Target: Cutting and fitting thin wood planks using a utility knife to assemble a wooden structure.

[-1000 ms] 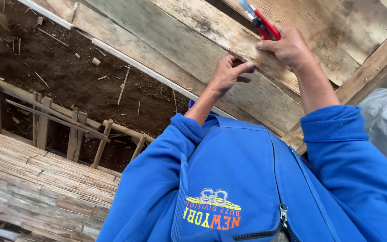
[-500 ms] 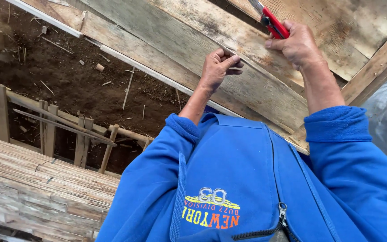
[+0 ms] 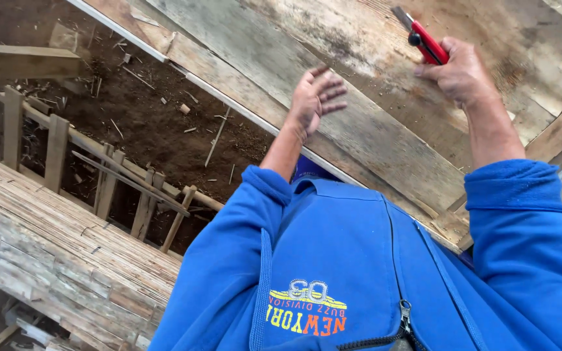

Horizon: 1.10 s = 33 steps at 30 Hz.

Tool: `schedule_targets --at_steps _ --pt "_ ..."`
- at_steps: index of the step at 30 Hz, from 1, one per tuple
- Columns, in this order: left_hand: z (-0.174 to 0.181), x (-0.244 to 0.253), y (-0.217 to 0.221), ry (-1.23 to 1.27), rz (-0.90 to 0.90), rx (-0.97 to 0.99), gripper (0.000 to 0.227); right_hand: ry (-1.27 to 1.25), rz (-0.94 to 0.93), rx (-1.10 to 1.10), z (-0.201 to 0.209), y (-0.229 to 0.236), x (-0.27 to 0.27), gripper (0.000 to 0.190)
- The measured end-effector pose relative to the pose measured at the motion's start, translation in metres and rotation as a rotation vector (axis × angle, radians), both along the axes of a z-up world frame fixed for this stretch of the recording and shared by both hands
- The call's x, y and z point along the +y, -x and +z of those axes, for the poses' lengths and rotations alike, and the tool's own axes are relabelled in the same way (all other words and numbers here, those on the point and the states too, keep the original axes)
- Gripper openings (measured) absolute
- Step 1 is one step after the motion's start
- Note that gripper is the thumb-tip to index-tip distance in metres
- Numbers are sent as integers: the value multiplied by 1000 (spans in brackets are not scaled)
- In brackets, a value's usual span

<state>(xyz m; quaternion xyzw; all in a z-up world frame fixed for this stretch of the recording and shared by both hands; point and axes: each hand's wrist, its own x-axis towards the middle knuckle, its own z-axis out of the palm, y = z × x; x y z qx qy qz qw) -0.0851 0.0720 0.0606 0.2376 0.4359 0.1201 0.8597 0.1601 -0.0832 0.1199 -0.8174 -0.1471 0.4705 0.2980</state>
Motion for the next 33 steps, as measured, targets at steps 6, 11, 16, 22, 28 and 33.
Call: schedule_targets --at_steps 6,11,16,22,28,33 --pt "2 66 -12 -194 194 223 71 8 8 -13 12 10 -9 27" --pt "-28 105 -11 -246 145 110 21 1 29 -100 10 8 -9 25" --pt "-61 113 1 -177 101 -12 17 19 5 -305 -6 7 -13 27" --pt "-15 137 46 -71 -54 -22 13 10 -48 -333 4 7 1 26" --pt "9 171 93 -48 -8 -55 8 137 -41 -366 13 -5 9 27" --pt "20 205 119 71 -121 -137 36 123 -18 -353 0 -18 8 29"
